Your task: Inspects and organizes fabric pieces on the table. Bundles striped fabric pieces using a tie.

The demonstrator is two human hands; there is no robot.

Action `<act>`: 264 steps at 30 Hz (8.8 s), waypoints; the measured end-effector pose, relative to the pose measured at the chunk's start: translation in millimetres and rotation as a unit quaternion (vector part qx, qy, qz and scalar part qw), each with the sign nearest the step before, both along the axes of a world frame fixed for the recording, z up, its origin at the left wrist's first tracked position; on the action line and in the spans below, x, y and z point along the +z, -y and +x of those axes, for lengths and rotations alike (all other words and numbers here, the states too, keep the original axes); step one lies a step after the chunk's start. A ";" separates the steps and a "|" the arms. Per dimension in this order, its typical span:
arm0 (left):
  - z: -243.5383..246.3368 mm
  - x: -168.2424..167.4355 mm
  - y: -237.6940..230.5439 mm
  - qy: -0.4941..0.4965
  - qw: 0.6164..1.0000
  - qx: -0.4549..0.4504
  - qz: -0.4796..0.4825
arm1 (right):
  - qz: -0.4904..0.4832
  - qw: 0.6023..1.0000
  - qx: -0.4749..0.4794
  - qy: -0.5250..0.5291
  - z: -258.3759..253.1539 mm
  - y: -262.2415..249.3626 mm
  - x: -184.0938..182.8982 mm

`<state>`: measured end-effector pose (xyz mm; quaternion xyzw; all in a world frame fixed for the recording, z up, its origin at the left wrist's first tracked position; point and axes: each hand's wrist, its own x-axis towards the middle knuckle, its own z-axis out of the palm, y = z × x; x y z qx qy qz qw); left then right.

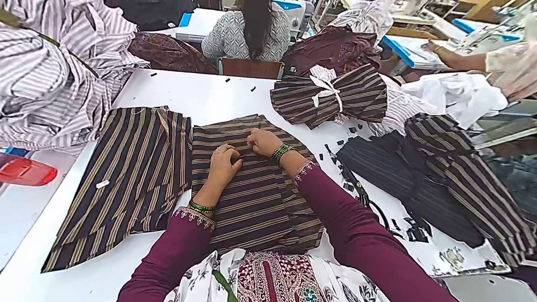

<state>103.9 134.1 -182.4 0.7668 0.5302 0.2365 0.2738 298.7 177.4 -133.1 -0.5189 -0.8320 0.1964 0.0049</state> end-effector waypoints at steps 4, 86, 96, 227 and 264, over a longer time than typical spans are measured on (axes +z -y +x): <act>-2.8 0.4 1.3 0.059 0.998 -0.008 0.012 | 0.032 0.996 0.001 -0.084 6.7 6.1 7.9; 33.5 34.4 54.6 -0.300 0.925 -0.216 -0.093 | -0.100 0.961 -0.253 -0.050 28.3 35.8 7.2; 67.7 29.0 -10.5 -0.265 0.908 -0.324 -0.030 | -0.030 0.959 -0.282 -0.028 72.3 42.4 1.2; 8.2 -10.1 91.6 -0.141 0.926 -0.342 0.075 | 0.183 0.965 -0.171 -0.078 52.3 203.7 -9.5; 34.2 25.4 95.5 -0.257 0.868 -0.424 -0.029 | -0.033 0.919 -0.360 -0.156 75.0 208.0 -2.4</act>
